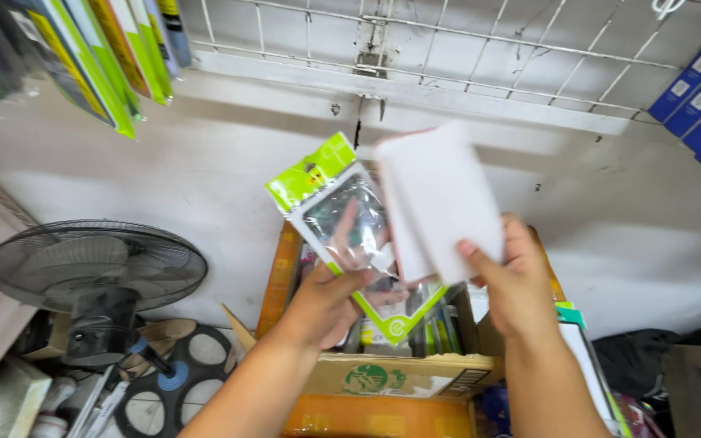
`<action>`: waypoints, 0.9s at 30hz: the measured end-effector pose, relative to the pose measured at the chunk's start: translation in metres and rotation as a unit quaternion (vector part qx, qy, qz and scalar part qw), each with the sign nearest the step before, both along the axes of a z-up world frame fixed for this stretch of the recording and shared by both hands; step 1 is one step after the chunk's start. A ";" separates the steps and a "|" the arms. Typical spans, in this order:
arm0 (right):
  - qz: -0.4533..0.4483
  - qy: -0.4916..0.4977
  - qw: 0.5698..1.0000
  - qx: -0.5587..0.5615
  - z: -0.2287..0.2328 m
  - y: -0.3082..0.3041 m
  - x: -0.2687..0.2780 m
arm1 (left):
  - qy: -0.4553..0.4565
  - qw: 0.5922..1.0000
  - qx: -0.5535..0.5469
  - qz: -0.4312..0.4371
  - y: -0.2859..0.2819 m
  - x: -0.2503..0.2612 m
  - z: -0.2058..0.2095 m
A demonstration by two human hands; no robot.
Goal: The recorder is sorting and inspecting various packaged phone cases from a cardboard box on a workspace.
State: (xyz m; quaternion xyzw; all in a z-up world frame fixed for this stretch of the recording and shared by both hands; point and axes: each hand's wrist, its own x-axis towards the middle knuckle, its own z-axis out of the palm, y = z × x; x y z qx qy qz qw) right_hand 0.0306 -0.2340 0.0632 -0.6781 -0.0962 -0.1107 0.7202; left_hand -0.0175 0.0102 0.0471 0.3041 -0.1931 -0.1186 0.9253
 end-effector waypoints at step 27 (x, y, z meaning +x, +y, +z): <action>-0.161 -0.070 0.798 -0.576 -0.058 -0.033 0.126 | 0.158 0.987 0.006 0.039 0.003 0.019 -0.024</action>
